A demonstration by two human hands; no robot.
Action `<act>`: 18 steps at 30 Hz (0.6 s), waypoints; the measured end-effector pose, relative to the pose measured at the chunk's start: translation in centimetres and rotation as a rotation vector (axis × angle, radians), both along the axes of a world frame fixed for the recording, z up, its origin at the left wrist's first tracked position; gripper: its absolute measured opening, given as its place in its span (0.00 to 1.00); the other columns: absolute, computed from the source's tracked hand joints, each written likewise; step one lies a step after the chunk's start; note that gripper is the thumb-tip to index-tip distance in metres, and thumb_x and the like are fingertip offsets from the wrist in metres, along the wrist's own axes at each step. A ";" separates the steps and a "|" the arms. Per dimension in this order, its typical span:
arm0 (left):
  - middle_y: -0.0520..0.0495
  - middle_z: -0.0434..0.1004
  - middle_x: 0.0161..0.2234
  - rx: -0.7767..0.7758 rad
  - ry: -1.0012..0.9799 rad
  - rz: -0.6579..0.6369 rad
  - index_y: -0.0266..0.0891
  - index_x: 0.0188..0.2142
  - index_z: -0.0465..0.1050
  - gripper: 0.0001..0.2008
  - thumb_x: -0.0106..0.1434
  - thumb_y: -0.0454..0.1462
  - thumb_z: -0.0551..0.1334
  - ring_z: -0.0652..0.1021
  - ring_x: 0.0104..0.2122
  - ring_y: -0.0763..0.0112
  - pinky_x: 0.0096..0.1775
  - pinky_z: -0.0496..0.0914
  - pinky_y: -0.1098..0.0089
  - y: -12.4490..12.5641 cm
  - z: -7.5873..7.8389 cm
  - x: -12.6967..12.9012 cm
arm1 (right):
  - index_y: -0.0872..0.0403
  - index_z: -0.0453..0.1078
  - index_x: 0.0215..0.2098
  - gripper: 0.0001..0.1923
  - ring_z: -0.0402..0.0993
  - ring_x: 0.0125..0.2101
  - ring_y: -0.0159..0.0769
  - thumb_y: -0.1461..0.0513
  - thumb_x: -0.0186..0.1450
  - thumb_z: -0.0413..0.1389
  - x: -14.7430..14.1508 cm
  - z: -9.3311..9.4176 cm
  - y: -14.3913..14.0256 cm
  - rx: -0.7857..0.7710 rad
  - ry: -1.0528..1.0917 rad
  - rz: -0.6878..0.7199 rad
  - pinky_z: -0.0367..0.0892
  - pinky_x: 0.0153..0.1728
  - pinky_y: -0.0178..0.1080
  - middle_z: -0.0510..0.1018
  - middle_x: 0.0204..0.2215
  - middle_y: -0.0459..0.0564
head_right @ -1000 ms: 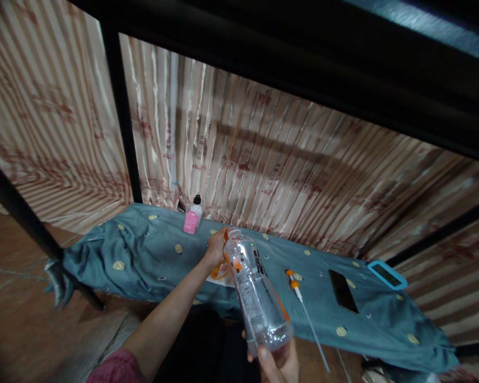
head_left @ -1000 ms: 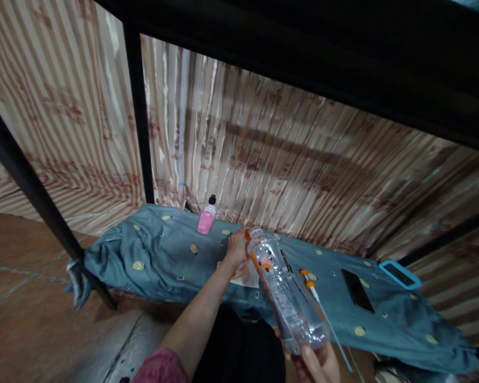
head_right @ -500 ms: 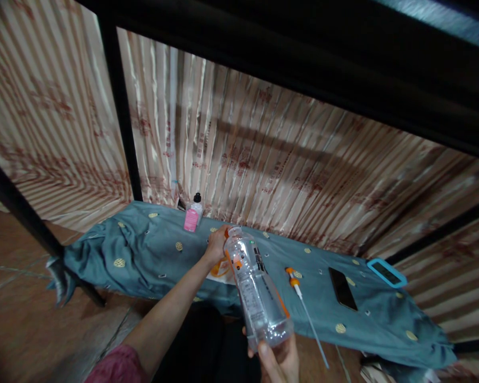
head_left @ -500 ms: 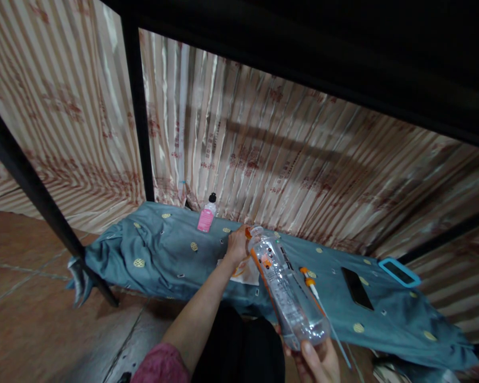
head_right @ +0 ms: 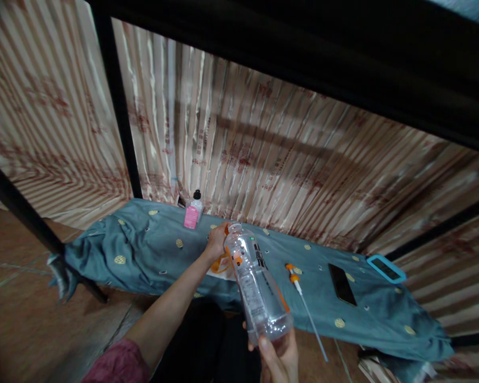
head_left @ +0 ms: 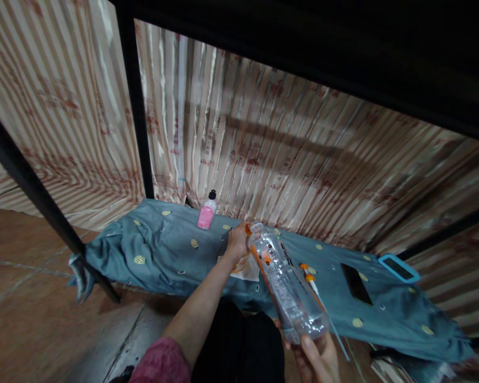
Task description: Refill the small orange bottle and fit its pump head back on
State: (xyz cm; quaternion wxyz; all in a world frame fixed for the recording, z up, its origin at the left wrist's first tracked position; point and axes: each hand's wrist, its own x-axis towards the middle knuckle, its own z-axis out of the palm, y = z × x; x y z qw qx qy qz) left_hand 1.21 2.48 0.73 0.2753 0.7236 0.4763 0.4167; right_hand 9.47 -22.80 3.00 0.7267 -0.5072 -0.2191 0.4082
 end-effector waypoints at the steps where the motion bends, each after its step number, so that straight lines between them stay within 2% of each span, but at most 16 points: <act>1: 0.42 0.80 0.34 0.001 0.001 0.001 0.36 0.42 0.72 0.15 0.57 0.41 0.64 0.80 0.36 0.56 0.38 0.70 0.64 0.0 0.0 0.0 | 0.51 0.65 0.42 0.27 0.73 0.22 0.31 0.52 0.48 0.68 0.0 0.0 0.0 0.004 0.008 -0.003 0.65 0.25 0.31 0.82 0.27 0.47; 11: 0.44 0.80 0.34 0.005 0.014 -0.001 0.37 0.42 0.72 0.16 0.56 0.42 0.64 0.80 0.35 0.59 0.38 0.70 0.66 0.1 -0.1 0.0 | 0.50 0.64 0.42 0.28 0.75 0.25 0.32 0.52 0.47 0.69 0.3 -0.8 0.0 0.021 0.037 0.002 0.66 0.26 0.32 0.83 0.29 0.48; 18: 0.43 0.80 0.33 -0.016 0.020 0.012 0.36 0.41 0.72 0.16 0.56 0.42 0.65 0.79 0.34 0.58 0.38 0.70 0.65 -0.1 0.4 0.0 | 0.50 0.64 0.41 0.29 0.75 0.24 0.32 0.51 0.46 0.69 0.7 -1.6 0.0 0.021 0.036 0.006 0.65 0.26 0.32 0.82 0.26 0.49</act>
